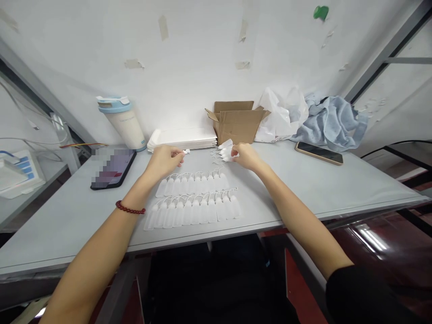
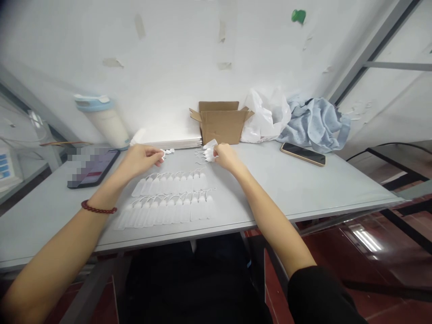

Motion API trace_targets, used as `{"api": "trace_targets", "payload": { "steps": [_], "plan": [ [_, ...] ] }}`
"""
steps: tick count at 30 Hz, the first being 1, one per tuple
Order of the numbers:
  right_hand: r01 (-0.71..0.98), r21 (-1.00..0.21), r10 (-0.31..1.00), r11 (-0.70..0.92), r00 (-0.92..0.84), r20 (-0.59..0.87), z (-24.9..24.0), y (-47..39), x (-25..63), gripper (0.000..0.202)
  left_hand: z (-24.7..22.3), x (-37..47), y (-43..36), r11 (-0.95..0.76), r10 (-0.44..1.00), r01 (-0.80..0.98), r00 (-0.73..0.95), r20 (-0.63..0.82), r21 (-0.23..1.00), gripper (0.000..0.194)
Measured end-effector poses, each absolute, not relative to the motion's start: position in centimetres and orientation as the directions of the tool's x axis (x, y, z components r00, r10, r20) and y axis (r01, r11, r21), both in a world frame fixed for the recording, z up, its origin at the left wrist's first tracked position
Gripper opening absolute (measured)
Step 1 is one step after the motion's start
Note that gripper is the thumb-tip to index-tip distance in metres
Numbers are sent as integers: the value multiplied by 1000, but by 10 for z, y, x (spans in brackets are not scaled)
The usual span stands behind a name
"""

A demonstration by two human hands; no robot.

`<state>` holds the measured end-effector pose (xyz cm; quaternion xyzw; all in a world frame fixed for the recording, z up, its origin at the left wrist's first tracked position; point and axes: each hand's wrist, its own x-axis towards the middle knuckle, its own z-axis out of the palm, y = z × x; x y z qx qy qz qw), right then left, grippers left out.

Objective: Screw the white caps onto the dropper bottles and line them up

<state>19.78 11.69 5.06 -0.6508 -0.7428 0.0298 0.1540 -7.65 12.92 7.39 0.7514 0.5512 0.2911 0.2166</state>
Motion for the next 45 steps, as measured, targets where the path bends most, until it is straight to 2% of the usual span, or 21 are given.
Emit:
{"api": "trace_targets", "payload": {
  "steps": [2,5,8,11,14,16,19,22,29,34,39,42,45],
  "plan": [
    [957,-247,976,151,-104,194,50,117,197,10,72,-81,134,-307,949,744,195,246,594,24],
    [954,-255,973,157,-105,203,50,116,195,11,67,-89,142,-315,927,841,174,332,439,28],
    [949,-270,972,160,-105,210,52,115,195,11,63,-94,149,-353,894,890,230,385,288,32],
    [942,-293,972,164,-104,209,57,112,197,10,58,-97,155,-424,867,883,332,372,200,33],
    [923,-334,972,191,-130,196,63,107,198,11,52,-96,161,-438,877,883,378,296,170,34],
    [893,-392,974,221,-179,141,69,102,197,11,49,-94,162,-430,886,890,383,261,153,34],
    [845,-480,961,235,-276,-15,78,94,194,10,46,-92,163,-420,889,902,386,247,103,33],
    [823,-520,920,229,-357,-159,83,88,191,11,44,-88,162,-410,891,910,382,247,70,31],
    [828,-531,830,183,-419,-367,93,77,185,19,37,-83,166,-437,871,888,377,316,145,24],
    [885,-448,811,127,-353,-467,105,56,179,23,41,-84,164,-408,880,887,319,351,217,19],
    [850,-494,756,184,-444,-481,101,18,172,36,53,-80,155,-372,901,810,197,387,453,25],
    [872,-436,789,224,-425,-444,94,-3,169,41,58,-75,148,-372,906,752,166,390,545,27],
    [914,-364,841,181,-336,-425,89,-16,168,42,60,-72,143,-381,906,702,154,394,601,27]
  ]
}}
